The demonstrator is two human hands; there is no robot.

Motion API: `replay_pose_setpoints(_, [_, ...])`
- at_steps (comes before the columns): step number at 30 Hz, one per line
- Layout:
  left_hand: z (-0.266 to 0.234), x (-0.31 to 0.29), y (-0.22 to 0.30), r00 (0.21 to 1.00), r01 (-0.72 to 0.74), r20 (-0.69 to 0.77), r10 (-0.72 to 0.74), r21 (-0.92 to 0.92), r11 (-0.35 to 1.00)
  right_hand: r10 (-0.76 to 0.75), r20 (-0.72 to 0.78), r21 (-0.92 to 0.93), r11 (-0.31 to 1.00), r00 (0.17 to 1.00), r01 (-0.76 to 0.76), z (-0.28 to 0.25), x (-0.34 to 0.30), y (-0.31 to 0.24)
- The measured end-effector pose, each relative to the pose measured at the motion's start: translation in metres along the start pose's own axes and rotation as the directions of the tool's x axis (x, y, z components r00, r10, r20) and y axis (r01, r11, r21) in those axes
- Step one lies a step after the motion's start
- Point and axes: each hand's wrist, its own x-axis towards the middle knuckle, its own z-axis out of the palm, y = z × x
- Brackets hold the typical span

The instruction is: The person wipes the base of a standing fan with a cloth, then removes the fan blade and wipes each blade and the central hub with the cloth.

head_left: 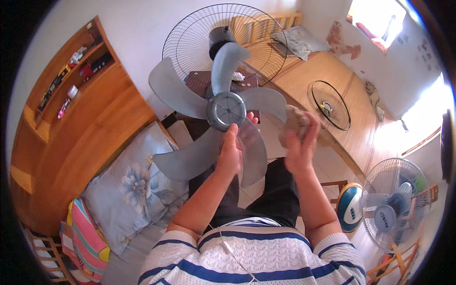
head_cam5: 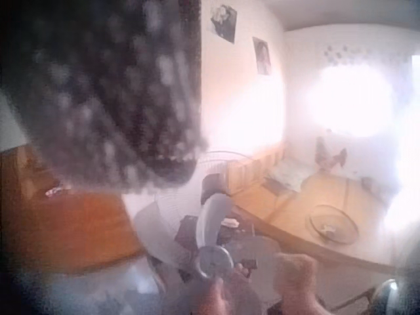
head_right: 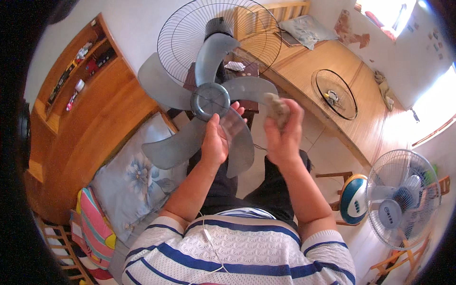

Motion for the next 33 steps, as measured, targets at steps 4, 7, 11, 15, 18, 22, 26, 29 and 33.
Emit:
replay_pose_setpoints(4, [0.024,-0.005,0.006,0.999,-0.041,0.001,0.041,0.084,0.996,-0.4,0.261,-0.315,0.825,0.879,0.469,0.035,0.008,-0.005])
replay_pose_setpoints(7, [0.025,0.0,0.017,0.999,-0.019,0.044,0.021,-0.047,0.999,-0.388,0.354,-0.288,0.82,0.851,0.494,0.042,0.001,-0.005])
replay_pose_setpoints(11, [0.024,0.0,0.022,0.999,-0.007,0.051,0.009,-0.054,0.999,-0.333,0.424,-0.203,0.871,0.842,0.447,0.038,-0.009,-0.008])
replay_pose_setpoints(15, [0.023,0.001,0.022,0.998,0.024,0.066,-0.014,-0.148,0.989,-0.339,0.427,-0.092,0.906,0.838,0.414,0.028,-0.022,-0.002])
replay_pose_setpoints(18, [0.023,0.005,0.027,0.999,-0.017,0.036,0.022,-0.139,0.99,-0.34,0.43,-0.009,0.925,0.836,0.38,0.02,-0.042,-0.007])
replay_pose_setpoints(22, [0.026,0.011,0.035,0.991,-0.13,-0.006,0.132,0.104,0.986,-0.334,0.434,0.081,0.939,0.837,0.333,0.015,-0.064,-0.007])
replay_pose_setpoints(26, [0.025,0.017,0.034,0.988,-0.154,0.056,0.144,0.261,0.953,-0.33,0.378,0.081,0.942,0.865,0.324,-0.011,-0.047,-0.016])
replay_pose_setpoints(29, [0.029,0.01,0.03,0.982,-0.156,0.152,0.11,0.34,0.927,-0.437,0.253,-0.131,0.868,0.863,0.478,-0.001,-0.006,-0.024])
replay_pose_setpoints(33, [0.042,0.004,0.035,0.982,-0.148,0.158,0.103,0.31,0.939,-0.451,0.285,-0.218,0.829,0.846,0.515,0.034,-0.002,-0.015])
